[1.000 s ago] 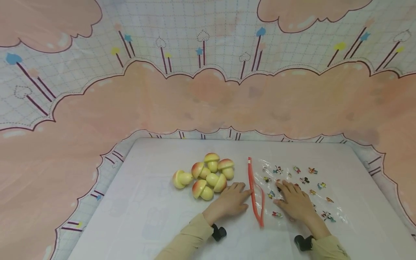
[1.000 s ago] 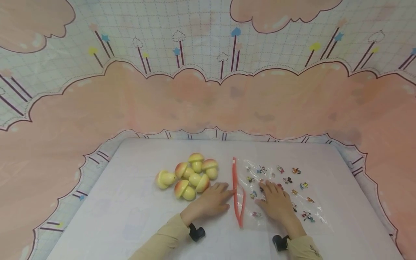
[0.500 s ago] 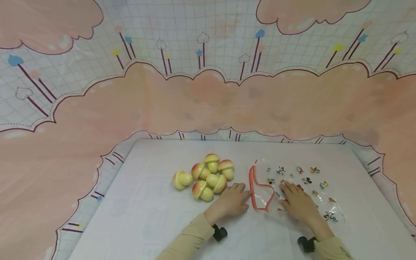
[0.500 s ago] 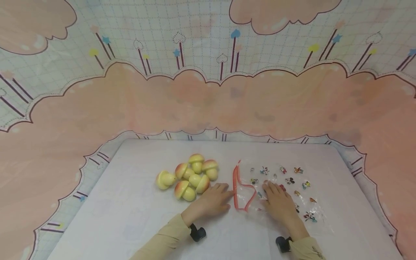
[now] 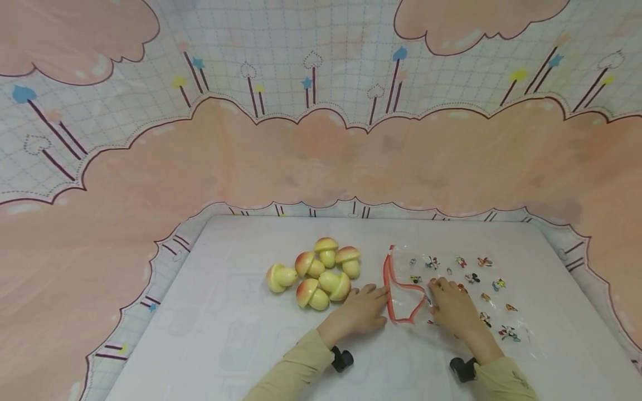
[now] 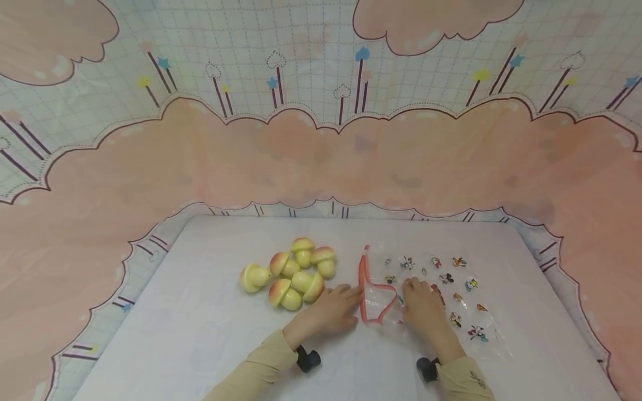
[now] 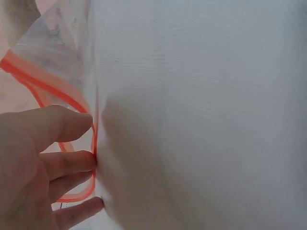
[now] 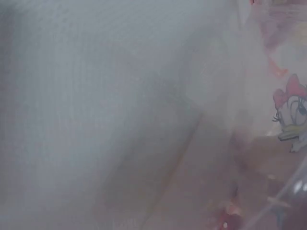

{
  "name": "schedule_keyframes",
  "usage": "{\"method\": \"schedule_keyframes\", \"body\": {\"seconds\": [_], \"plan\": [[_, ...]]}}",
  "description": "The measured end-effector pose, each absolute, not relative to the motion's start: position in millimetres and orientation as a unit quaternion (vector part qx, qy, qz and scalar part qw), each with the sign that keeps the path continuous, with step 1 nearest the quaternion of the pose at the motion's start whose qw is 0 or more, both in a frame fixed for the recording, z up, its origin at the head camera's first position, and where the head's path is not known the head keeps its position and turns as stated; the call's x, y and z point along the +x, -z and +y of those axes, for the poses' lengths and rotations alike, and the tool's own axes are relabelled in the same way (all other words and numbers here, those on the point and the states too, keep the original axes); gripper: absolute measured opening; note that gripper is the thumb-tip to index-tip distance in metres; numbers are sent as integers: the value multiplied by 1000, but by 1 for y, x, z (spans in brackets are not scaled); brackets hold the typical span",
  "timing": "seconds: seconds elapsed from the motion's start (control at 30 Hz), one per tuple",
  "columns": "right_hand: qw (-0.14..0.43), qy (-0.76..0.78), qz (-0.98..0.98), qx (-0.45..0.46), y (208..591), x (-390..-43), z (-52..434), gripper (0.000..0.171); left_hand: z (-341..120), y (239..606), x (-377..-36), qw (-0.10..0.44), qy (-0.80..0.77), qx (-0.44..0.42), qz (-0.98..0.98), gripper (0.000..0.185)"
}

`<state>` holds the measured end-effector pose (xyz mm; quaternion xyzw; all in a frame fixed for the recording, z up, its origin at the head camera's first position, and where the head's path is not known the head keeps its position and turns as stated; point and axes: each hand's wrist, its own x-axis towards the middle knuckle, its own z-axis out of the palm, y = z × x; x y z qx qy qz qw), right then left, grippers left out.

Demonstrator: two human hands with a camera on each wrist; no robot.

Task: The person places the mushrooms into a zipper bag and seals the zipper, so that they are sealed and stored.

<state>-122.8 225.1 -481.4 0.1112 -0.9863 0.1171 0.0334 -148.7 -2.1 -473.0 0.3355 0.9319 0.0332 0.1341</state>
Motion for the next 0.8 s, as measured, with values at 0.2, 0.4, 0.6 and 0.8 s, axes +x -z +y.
{"method": "schedule_keyframes", "body": {"seconds": [0.2, 0.4, 0.6, 0.8], "plan": [[15, -111, -986, 124, 479, -124, 225, 57, -3, 474, -148, 125, -20, 337, 933, 56], [14, -88, -987, 131, 480, -121, 224, 52, -3, 478, -148, 121, -11, 338, 933, 56], [43, -98, -984, 146, 483, -122, 223, 46, -3, 480, -149, 117, -7, 340, 933, 56], [-6, -143, -979, 142, 475, -124, 225, 39, -3, 480, -150, 117, -6, 338, 934, 58]]}}
